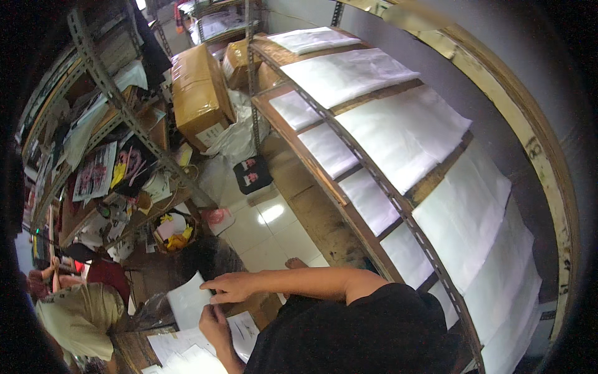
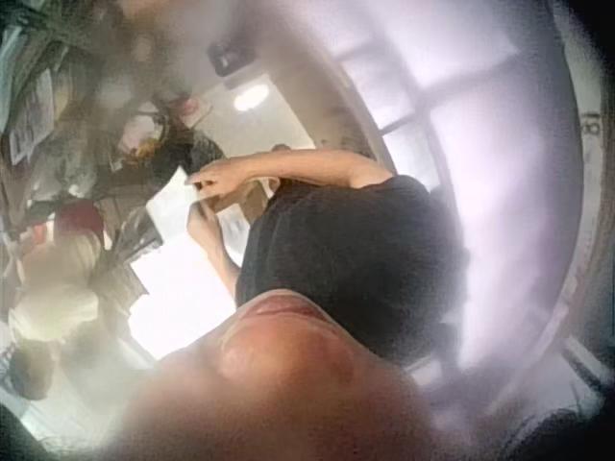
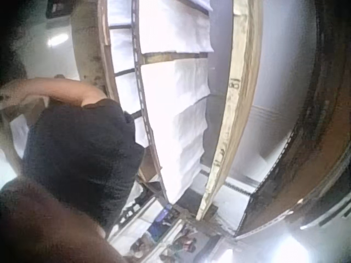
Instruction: The person repeatedly picks up white paper sheets from a wooden rack and places them onto a stack on a nearby table. The person handles the sheets one at a time, moving between the rack and the table throughout the clip.
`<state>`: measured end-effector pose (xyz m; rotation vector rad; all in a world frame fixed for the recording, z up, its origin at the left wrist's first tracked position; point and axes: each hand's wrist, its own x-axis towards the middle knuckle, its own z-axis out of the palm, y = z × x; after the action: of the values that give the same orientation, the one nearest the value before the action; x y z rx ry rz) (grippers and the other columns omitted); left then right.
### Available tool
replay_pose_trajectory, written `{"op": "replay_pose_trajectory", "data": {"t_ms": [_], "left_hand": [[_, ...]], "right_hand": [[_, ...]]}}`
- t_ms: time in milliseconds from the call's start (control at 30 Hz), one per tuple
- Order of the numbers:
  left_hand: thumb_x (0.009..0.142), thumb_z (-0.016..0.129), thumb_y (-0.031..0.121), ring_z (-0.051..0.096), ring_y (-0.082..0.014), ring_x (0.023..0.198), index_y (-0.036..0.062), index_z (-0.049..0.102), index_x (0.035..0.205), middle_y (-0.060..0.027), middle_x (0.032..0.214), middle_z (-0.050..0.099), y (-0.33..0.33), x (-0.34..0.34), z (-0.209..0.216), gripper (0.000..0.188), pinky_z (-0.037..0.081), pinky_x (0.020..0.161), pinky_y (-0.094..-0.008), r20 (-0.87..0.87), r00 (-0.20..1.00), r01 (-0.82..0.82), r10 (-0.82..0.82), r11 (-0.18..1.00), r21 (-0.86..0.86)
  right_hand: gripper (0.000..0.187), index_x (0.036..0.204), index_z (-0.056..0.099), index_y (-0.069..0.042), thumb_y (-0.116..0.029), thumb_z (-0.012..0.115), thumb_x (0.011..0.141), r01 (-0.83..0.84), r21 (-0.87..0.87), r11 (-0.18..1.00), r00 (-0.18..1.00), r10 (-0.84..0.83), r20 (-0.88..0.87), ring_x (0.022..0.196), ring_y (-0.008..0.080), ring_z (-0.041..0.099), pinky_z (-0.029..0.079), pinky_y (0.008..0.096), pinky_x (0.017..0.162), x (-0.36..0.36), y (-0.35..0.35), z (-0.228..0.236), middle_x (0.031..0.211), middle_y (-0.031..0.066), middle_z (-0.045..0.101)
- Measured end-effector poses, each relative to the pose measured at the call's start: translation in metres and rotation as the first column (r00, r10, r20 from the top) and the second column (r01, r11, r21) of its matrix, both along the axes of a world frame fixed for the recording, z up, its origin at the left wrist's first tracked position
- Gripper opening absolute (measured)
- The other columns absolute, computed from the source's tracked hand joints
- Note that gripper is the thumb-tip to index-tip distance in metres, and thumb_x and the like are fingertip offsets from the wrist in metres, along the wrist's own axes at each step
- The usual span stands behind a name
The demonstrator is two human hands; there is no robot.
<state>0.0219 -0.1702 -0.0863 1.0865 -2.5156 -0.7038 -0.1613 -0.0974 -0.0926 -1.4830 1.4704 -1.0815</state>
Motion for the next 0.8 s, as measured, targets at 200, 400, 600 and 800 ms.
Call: {"op": "replay_pose_trajectory", "data": {"t_ms": [200, 400, 600, 800], "left_hand": [[0.084, 0.065, 0.007, 0.066, -0.0391, 0.072, -0.0018, 0.066, 0.090, -0.0202, 0.079, 0.067, 0.032, -0.061, 0.017, 0.011, 0.051, 0.065, -0.0430, -0.143, 0.944, 0.305, -0.299, 0.952, 0.022], [0.086, 0.071, 0.015, 0.065, -0.0306, 0.064, -0.0022, 0.067, 0.099, -0.0172, 0.077, 0.065, 0.045, -0.074, 0.039, 0.022, 0.051, 0.061, -0.0373, -0.348, 0.850, 0.454, -0.396, 0.885, 0.102], [0.087, 0.067, 0.011, 0.069, -0.0343, 0.078, -0.0037, 0.068, 0.095, -0.0207, 0.087, 0.069, 0.035, -0.066, 0.040, 0.017, 0.053, 0.070, -0.0381, -0.213, 0.896, 0.432, -0.389, 0.874, 0.220], [0.087, 0.066, 0.016, 0.069, -0.0353, 0.081, -0.0050, 0.067, 0.097, -0.0218, 0.090, 0.069, 0.027, -0.067, 0.036, 0.023, 0.053, 0.074, -0.0385, -0.168, 0.920, 0.389, -0.354, 0.876, 0.286]], "right_hand": [[0.032, 0.108, 0.060, -0.001, -0.028, 0.049, 0.097, 0.203, 0.179, 0.963, 0.961, -0.161, -0.223, 0.099, 0.0422, 0.062, 0.048, 0.0506, 0.084, -0.039, 0.027, 0.008, 0.104, 0.0238, 0.065], [0.021, 0.109, 0.055, -0.003, -0.019, 0.049, 0.095, 0.553, 0.113, 0.825, 0.818, -0.512, -0.262, 0.093, 0.0379, 0.065, 0.050, 0.0488, 0.082, -0.113, 0.097, 0.053, 0.100, 0.0212, 0.066], [0.015, 0.105, 0.056, -0.006, -0.011, 0.057, 0.091, 0.888, -0.307, 0.343, 0.313, -0.939, -0.144, 0.081, 0.0094, 0.052, 0.047, 0.0265, 0.073, -0.197, 0.234, 0.173, 0.090, -0.0003, 0.056], [0.015, 0.102, 0.058, -0.004, -0.013, 0.061, 0.091, 0.973, -0.216, -0.080, -0.078, -0.997, 0.017, 0.061, 0.0073, 0.050, 0.040, 0.0222, 0.054, -0.206, 0.328, 0.202, 0.075, 0.0001, 0.057]]}}
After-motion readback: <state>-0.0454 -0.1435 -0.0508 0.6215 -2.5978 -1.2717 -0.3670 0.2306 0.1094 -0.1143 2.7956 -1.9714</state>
